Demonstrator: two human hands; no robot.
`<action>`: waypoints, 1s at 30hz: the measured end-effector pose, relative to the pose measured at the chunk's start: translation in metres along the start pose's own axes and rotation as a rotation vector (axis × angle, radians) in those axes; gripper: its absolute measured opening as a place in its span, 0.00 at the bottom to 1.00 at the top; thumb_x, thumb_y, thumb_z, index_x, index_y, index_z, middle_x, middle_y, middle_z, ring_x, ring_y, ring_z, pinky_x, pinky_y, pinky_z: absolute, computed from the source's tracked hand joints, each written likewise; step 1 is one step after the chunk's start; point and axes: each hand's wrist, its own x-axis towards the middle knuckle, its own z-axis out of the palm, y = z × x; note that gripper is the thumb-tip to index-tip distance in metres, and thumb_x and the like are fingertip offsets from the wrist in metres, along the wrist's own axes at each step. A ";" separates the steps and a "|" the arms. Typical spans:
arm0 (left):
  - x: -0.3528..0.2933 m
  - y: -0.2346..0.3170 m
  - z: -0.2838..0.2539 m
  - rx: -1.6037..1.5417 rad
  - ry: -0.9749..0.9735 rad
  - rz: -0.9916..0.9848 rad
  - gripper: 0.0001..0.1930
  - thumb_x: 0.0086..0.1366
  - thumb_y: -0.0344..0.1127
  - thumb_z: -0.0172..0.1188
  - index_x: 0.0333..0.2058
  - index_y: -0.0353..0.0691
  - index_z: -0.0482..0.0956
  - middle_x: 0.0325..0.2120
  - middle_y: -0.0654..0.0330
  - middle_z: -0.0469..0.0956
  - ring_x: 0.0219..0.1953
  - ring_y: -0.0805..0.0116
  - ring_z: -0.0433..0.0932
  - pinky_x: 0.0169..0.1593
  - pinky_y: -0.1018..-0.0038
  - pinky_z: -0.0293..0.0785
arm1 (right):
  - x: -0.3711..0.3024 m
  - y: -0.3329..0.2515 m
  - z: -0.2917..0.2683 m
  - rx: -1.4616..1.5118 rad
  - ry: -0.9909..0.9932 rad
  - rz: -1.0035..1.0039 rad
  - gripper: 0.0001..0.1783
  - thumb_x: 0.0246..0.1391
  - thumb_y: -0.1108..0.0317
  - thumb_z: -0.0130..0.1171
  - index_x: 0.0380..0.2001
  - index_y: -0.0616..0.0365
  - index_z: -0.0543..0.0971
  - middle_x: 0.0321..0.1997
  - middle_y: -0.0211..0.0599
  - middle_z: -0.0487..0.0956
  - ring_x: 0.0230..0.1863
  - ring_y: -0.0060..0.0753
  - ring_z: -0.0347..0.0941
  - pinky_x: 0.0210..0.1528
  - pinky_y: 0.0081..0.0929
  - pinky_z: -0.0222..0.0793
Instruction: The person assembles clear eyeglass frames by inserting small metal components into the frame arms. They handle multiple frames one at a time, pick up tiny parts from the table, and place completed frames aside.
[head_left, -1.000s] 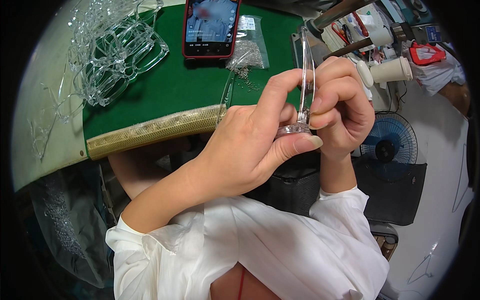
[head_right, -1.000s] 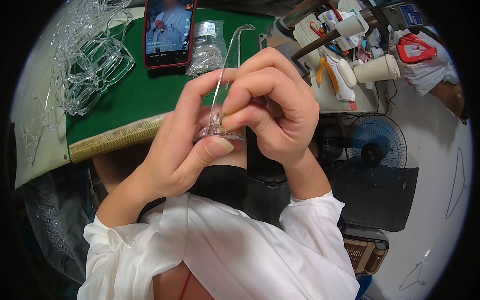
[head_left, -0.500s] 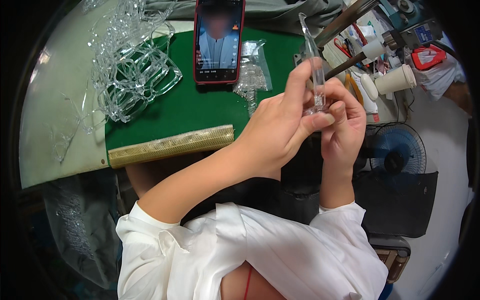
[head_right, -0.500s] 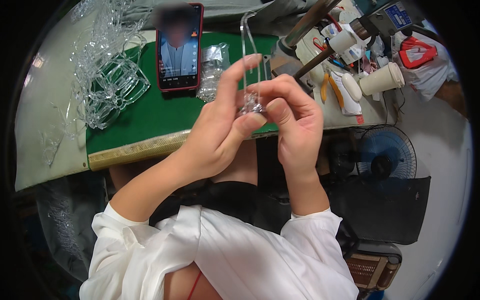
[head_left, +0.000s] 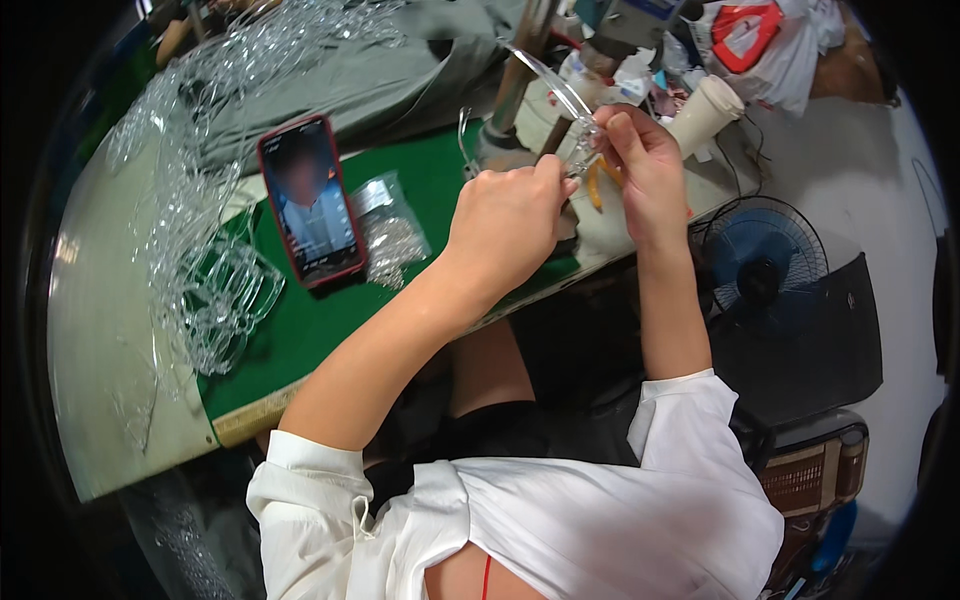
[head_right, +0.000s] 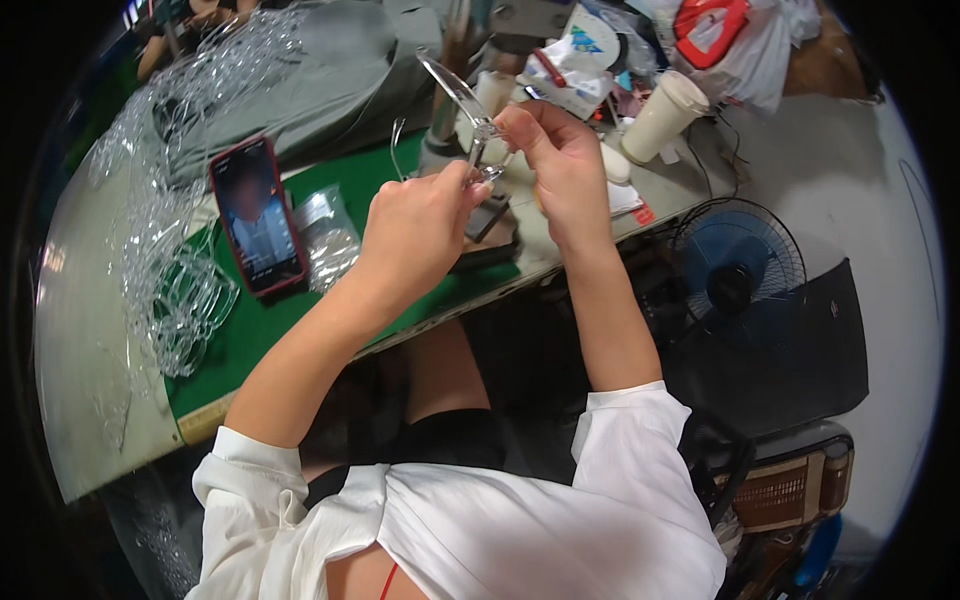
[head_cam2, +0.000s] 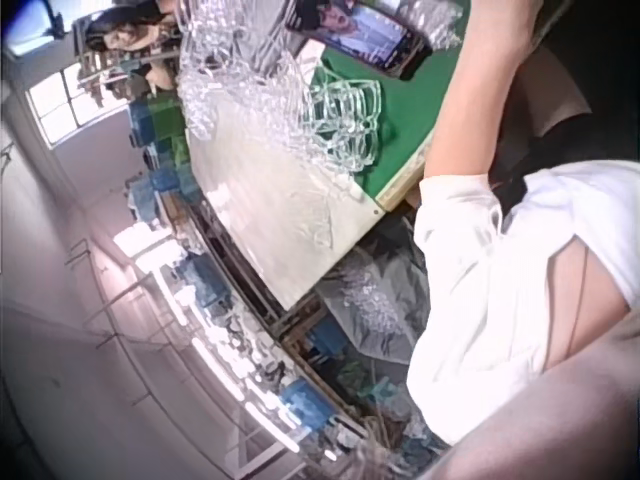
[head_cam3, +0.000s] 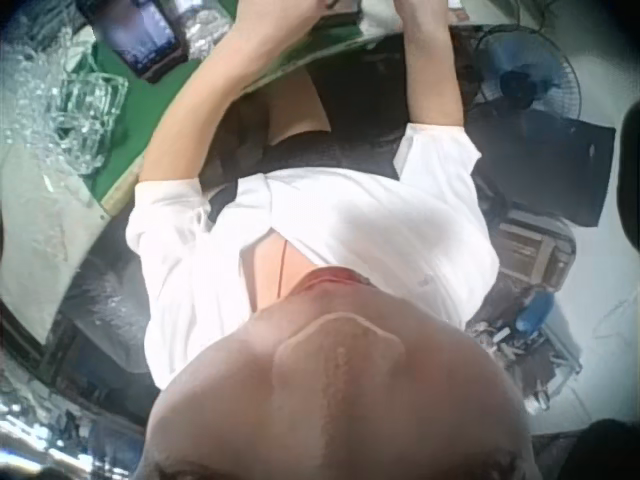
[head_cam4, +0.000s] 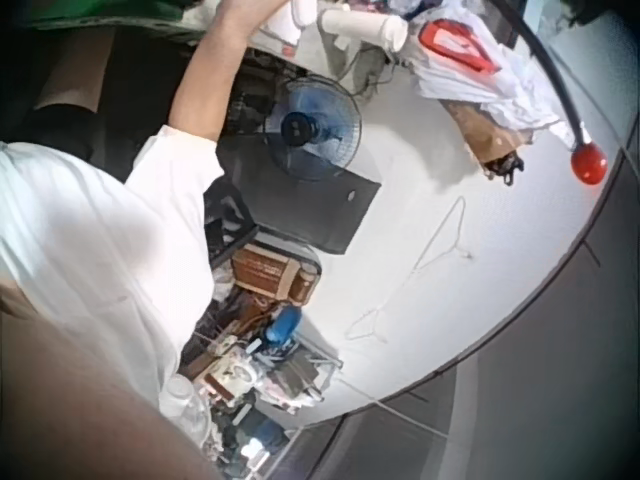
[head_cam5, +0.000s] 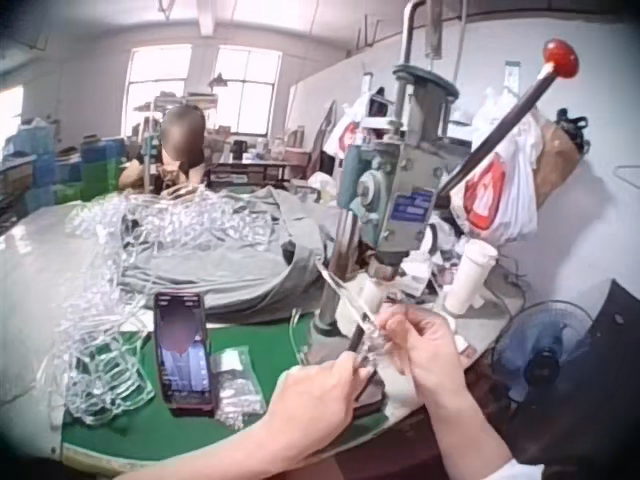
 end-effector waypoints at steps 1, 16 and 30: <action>0.008 0.003 0.004 0.006 0.010 0.012 0.12 0.64 0.38 0.52 0.26 0.37 0.69 0.15 0.51 0.74 0.20 0.51 0.75 0.22 0.60 0.68 | 0.004 0.000 -0.006 0.006 0.059 0.037 0.17 0.56 0.55 0.58 0.30 0.60 0.78 0.26 0.21 0.72 0.29 0.15 0.61 0.34 0.16 0.55; 0.035 0.007 0.027 -0.039 0.090 -0.034 0.14 0.64 0.37 0.52 0.23 0.35 0.70 0.13 0.48 0.73 0.18 0.46 0.74 0.24 0.57 0.70 | 0.092 -0.092 -0.069 0.248 0.037 -0.521 0.14 0.57 0.60 0.50 0.39 0.59 0.75 0.44 0.37 0.73 0.46 0.34 0.68 0.46 0.32 0.63; 0.030 -0.004 0.023 -0.123 0.114 -0.079 0.11 0.62 0.34 0.54 0.25 0.33 0.75 0.15 0.46 0.74 0.21 0.48 0.76 0.27 0.61 0.73 | 0.075 -0.100 -0.023 0.160 0.185 -0.796 0.16 0.54 0.70 0.49 0.44 0.69 0.72 0.46 0.52 0.75 0.49 0.46 0.71 0.47 0.36 0.67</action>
